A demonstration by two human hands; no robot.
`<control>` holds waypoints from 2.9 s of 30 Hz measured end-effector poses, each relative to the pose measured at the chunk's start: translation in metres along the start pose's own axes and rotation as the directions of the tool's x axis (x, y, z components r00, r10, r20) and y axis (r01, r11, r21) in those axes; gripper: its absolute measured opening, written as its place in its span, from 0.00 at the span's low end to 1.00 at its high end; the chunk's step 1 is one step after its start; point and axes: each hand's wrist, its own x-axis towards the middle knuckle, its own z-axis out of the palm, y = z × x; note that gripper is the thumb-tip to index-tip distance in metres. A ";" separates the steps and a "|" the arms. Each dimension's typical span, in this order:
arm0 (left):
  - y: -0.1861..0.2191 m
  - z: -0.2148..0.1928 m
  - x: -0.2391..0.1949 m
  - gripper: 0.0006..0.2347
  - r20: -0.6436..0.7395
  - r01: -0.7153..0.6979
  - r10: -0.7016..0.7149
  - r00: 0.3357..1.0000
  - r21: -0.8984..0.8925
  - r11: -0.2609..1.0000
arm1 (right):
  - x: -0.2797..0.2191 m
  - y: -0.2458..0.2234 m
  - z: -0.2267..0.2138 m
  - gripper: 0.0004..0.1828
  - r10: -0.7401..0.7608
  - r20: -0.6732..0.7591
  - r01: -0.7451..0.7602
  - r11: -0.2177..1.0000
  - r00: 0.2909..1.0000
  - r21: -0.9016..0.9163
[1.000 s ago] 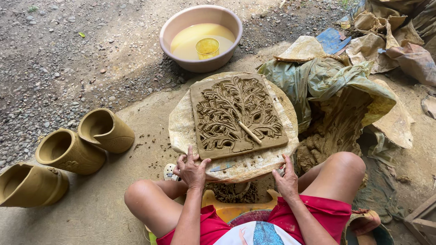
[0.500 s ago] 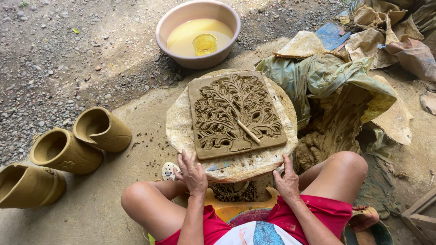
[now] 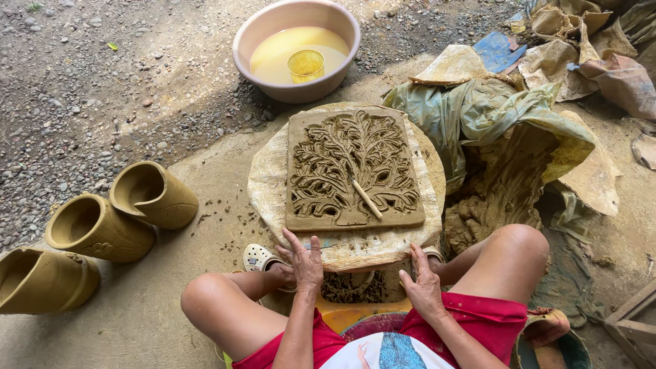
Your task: The person carves a tree design into a clay slab by hand and using a thin wooden stick, then uses their finger to smooth the edges of the carved patterns.
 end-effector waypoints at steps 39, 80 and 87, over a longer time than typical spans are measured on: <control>0.053 0.057 -0.081 0.41 0.181 -0.718 0.718 0.672 0.394 0.574 | 0.042 0.046 -0.006 0.39 0.161 -0.145 -0.056 0.835 0.976 0.547; 0.023 0.002 -0.073 0.38 0.036 -0.542 0.612 0.790 0.508 0.670 | 0.005 0.028 0.015 0.31 0.255 0.427 -0.458 0.745 0.868 0.486; 0.010 0.008 -0.065 0.39 0.097 -0.494 0.585 0.805 0.656 0.570 | 0.009 0.050 0.017 0.31 0.264 0.370 -0.430 0.753 0.891 0.499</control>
